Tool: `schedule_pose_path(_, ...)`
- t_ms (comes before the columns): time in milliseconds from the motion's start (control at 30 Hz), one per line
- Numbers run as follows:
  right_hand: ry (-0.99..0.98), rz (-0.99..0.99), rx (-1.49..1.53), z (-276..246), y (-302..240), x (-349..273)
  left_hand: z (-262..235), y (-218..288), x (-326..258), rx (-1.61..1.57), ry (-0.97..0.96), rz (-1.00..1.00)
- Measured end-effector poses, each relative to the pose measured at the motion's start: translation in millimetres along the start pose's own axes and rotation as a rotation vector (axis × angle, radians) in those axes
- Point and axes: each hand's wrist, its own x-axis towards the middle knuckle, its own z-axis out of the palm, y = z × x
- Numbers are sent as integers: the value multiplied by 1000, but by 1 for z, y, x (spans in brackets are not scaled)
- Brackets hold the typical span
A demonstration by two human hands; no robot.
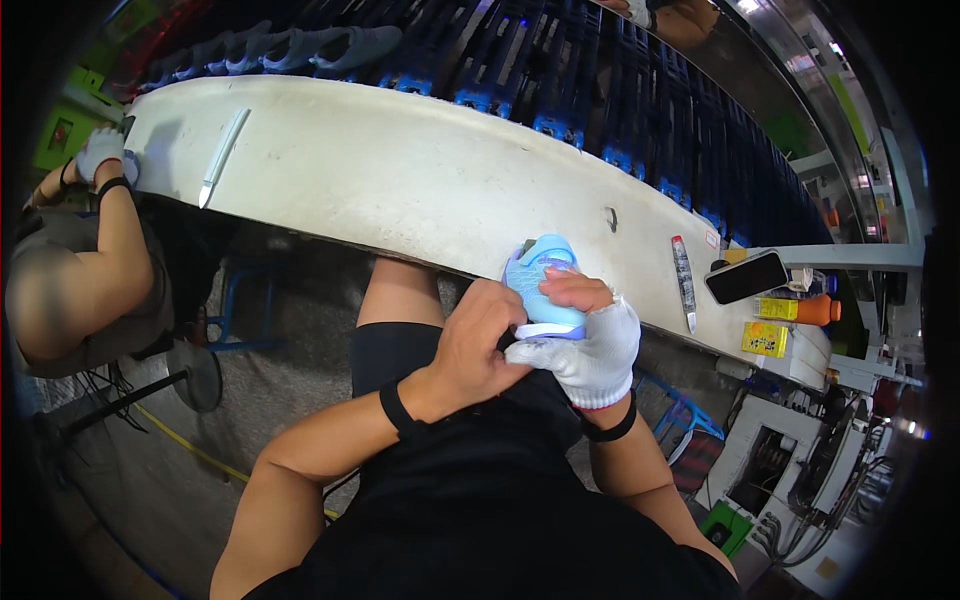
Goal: Checking shoe uppers and soles for quality and placing them on a conveyor system.
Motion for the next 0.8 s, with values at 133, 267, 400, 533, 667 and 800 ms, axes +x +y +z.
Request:
schedule_pose_path(133,-30,-26,-51,3,-4,0,-1,15,-2,-90,88,-49)
schedule_pose_path(267,-73,-54,-103,-3,-8,4,-5,10,-9,-101,43,83)
schedule_pose_path(400,-177,-46,66,-11,-7,15,-15,-6,-3,-78,-41,337)
schedule_pose_path(533,-295,-78,162,-24,10,17,-26,-18,7,-71,-76,217)
schedule_pose_path(667,-216,-134,178,-23,19,3,-28,-14,14,15,-118,200)
schedule_pose_path(800,-171,-142,256,-18,24,3,-30,-18,11,-10,-190,63)
